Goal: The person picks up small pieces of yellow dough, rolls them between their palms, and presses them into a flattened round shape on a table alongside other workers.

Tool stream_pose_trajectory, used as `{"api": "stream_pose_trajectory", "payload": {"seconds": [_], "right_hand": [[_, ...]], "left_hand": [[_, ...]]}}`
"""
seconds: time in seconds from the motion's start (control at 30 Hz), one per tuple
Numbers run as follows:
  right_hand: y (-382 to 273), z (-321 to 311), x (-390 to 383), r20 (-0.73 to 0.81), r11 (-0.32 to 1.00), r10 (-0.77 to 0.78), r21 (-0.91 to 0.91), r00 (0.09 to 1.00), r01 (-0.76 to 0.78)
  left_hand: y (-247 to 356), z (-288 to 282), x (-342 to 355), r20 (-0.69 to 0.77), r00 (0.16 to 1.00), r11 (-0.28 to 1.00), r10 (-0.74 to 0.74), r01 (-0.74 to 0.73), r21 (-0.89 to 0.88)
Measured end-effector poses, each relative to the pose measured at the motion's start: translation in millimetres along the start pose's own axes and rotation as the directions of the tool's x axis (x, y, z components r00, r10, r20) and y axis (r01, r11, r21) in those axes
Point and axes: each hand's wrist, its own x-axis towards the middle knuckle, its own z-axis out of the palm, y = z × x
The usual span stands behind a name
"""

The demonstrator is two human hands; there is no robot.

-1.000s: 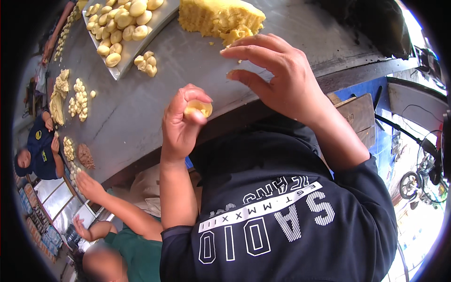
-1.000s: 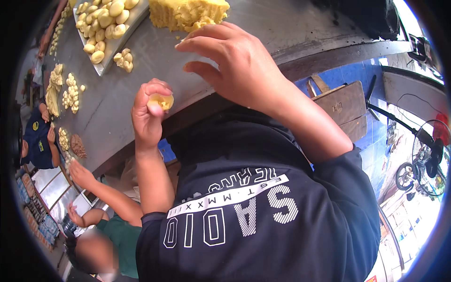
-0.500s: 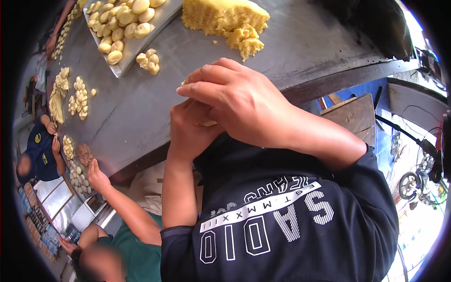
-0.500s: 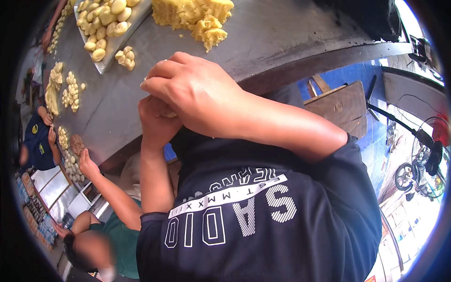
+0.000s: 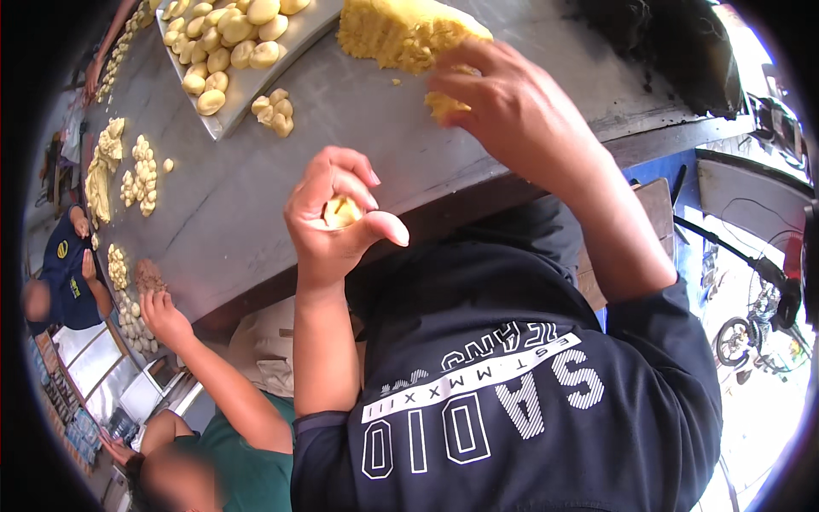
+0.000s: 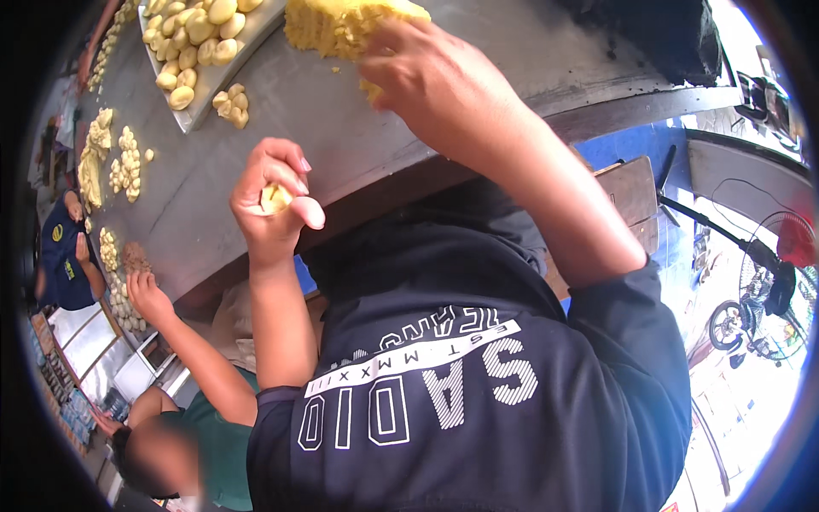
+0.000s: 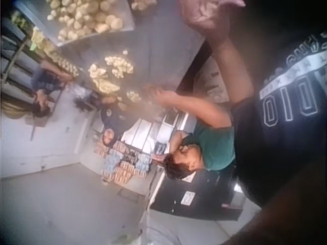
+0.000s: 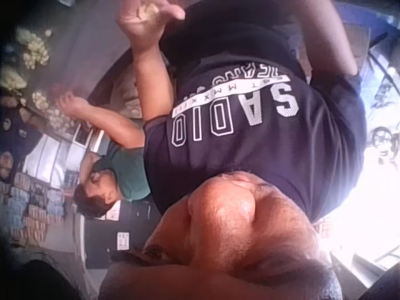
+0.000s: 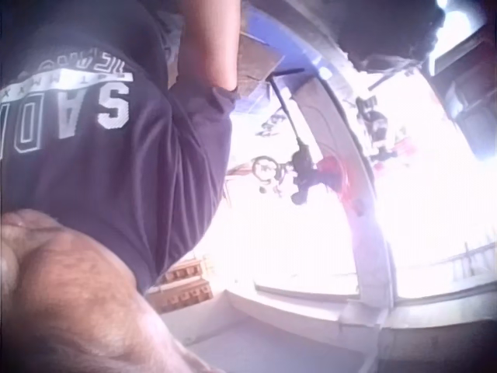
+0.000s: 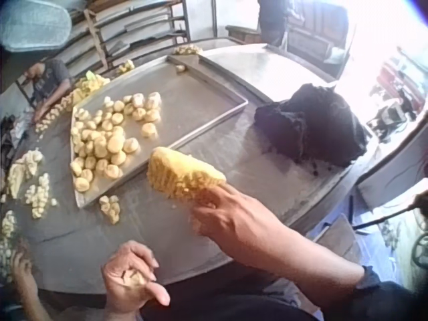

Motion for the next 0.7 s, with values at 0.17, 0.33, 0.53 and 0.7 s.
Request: {"api": "stream_pose_trajectory", "payload": {"seconds": [0.17, 0.33, 0.53, 0.7], "right_hand": [[-23, 4, -8, 0.084, 0.998, 0.033, -0.048, 0.996, -0.029], [-14, 25, 45, -0.122, 0.931, -0.142, -0.355, 0.982, 0.090], [-39, 23, 35, 0.185, 0.895, -0.137, -0.399, 0.973, 0.202], [-30, 16, -1, -0.052, 0.963, -0.157, 0.213, 0.986, 0.164]], "left_hand": [[5, 10, 0, -0.085, 0.982, 0.974, -0.168, 0.152, -0.167], [9, -4, 0, -0.085, 0.956, 0.926, -0.279, 0.245, -0.286], [24, -8, -2, 0.046, 0.999, 0.813, -0.026, -0.006, 0.582], [4, -13, -9, -0.082, 0.991, 0.919, -0.108, 0.131, 0.371]]}}
